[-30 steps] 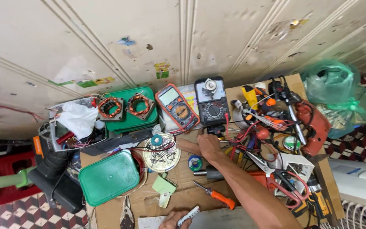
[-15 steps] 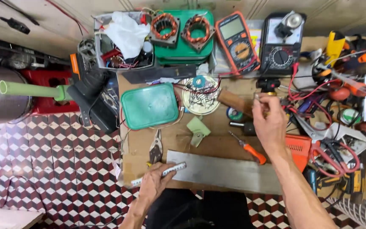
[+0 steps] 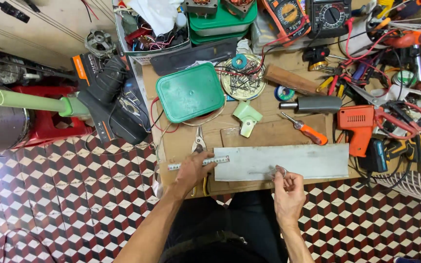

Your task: Measuring and marking dimensions on a piece of sheet metal for repair or fabrication.

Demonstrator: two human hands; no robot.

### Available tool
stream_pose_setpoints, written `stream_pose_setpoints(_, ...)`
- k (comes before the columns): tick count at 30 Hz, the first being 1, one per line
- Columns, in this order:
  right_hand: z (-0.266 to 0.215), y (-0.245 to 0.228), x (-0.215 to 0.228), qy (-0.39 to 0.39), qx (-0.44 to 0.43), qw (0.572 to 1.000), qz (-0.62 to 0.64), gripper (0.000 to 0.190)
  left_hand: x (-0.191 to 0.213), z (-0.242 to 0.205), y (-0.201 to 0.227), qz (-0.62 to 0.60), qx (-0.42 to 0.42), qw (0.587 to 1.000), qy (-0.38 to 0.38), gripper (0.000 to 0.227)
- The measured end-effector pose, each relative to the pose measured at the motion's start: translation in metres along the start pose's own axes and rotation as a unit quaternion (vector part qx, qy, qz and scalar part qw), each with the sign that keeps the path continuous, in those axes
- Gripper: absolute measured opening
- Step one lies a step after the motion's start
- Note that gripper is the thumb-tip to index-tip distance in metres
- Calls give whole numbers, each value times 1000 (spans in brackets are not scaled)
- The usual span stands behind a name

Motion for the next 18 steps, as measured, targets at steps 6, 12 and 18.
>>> stream_pose_setpoints(6, -16, -47, -23, 7, 49, 998, -37, 16, 2, 8, -10, 21, -84, 996, -5, 34)
stream_pose_setpoints(12, -21, -53, -41, -4, 127, 990, -54, 16, -2, 15, -16, 58, -116, 991, -39, 31)
stream_pose_setpoints(18, -8, -24, -45, -15, 84, 996, -20, 18, -10, 12, -28, 23, -145, 989, -10, 31)
Point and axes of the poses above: each hand's wrist, its own z-axis towards the middle knuckle, its own x-axis out of the back of the hand, y = z × x, the point moved 6 cm from there along z, towards the middle knuckle, and after that the axes turned 5 degrees about -x, right-handed, at the moved point
